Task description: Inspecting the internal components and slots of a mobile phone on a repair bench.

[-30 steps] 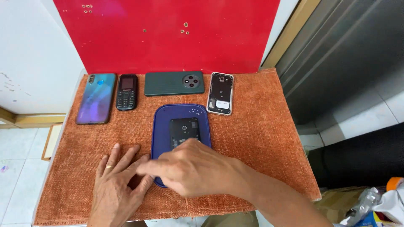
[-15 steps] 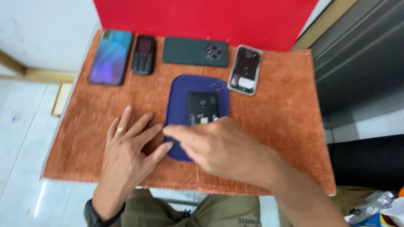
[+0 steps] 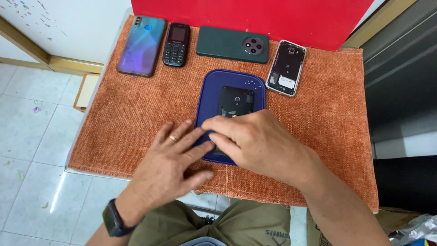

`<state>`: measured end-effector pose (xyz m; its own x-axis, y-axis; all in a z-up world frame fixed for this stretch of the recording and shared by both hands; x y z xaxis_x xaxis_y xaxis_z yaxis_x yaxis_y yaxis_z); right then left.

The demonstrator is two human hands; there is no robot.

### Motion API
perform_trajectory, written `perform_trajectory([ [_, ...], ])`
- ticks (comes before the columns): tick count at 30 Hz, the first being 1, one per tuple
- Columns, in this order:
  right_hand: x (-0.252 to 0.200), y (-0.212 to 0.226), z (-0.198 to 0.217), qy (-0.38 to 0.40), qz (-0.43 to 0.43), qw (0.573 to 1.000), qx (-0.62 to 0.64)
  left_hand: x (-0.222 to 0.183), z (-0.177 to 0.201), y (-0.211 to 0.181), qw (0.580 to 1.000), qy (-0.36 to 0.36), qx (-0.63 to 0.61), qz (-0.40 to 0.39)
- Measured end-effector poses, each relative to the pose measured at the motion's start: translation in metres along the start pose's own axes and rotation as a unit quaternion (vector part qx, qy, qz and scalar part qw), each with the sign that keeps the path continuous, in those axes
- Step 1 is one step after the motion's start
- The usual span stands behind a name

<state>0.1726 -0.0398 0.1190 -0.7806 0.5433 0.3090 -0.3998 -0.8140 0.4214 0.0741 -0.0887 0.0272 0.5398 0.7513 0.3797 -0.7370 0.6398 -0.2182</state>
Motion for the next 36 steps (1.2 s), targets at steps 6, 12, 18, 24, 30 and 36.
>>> perform_trajectory([
  [6,0.001,0.002,0.004,0.084,-0.035,0.994,0.055,0.005,-0.005,-0.016,0.999,-0.014,0.040,0.035],
  [12,-0.002,-0.011,0.003,0.054,-0.088,0.995,-0.019,0.018,-0.003,-0.019,0.998,-0.040,-0.022,0.044],
  [18,0.008,-0.001,0.000,0.074,-0.077,0.994,-0.005,0.009,-0.002,-0.010,0.992,-0.078,-0.082,0.050],
  [24,-0.001,0.011,-0.002,-0.039,-0.044,0.995,-0.075,0.014,-0.012,-0.010,0.995,-0.014,-0.094,0.040],
  [30,-0.006,0.030,-0.005,0.040,-0.062,0.996,-0.046,0.010,-0.012,-0.009,0.995,-0.002,-0.091,0.034],
  [36,-0.005,0.034,-0.011,0.076,-0.098,0.992,0.007,0.006,-0.018,-0.004,0.994,-0.003,-0.102,0.042],
])
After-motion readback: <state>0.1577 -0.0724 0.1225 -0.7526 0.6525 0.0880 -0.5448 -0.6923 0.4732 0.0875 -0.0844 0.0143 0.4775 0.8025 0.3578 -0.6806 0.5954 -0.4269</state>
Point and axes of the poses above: each hand's wrist, its own x-axis towards the middle knuckle, its own z-axis out of the back of the hand, y = z × x, the point moved 9 cm from there along x, towards the middle knuckle, and after that the axes turned 8 degrees about -z, right-handed, at the moved point
